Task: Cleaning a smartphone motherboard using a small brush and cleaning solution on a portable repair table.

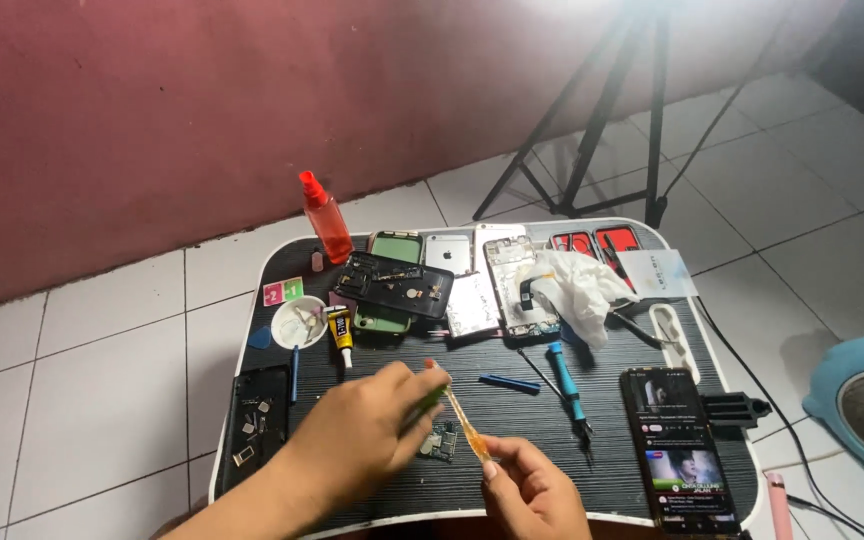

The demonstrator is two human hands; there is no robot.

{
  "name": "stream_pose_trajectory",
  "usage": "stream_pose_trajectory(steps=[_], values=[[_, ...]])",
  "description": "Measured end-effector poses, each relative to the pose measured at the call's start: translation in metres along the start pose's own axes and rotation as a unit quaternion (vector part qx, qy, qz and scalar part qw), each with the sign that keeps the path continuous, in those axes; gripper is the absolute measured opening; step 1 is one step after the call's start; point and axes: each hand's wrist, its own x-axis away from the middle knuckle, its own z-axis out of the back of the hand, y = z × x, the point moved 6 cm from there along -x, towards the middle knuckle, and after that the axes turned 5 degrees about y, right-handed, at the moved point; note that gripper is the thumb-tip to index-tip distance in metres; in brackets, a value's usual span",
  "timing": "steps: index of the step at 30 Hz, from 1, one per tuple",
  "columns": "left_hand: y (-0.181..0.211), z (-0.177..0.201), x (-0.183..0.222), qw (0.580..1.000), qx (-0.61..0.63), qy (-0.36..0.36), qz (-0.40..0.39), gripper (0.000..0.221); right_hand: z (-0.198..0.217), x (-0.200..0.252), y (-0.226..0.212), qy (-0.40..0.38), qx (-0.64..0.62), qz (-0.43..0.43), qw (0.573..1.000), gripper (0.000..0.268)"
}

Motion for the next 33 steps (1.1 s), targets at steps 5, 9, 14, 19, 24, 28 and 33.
stream_pose_trajectory(steps=[5,9,14,19,24,28,33], values=[[0.001,0.000,0.000,1.000,-0.013,-0.001,0.013,0.032,0.002,-0.004,0.004,0.031,-0.019,-0.003,0.999,0.031],[-0.002,-0.006,0.007,0.999,0.033,-0.017,-0.007,0.028,0.006,-0.010,0.002,0.026,-0.022,0.050,0.998,0.033],[-0.062,0.057,-0.003,0.963,0.139,0.209,0.095,0.013,0.020,-0.012,-0.009,0.103,0.058,0.116,0.986,0.028],[-0.168,0.101,-0.029,0.915,0.094,0.391,0.023,0.054,0.005,-0.002,-0.028,0.142,0.150,0.129,0.970,0.031],[-0.182,0.098,-0.050,0.930,0.088,0.353,0.056,0.077,0.008,-0.004,-0.027,0.151,0.160,0.142,0.965,0.031],[-0.198,0.088,-0.058,0.933,0.088,0.338,0.092,0.088,0.015,-0.011,-0.020,0.154,0.168,0.159,0.961,0.029],[-0.211,0.082,-0.059,0.938,0.062,0.324,0.105,0.098,0.005,0.000,-0.035,0.172,0.201,0.140,0.954,0.031]])
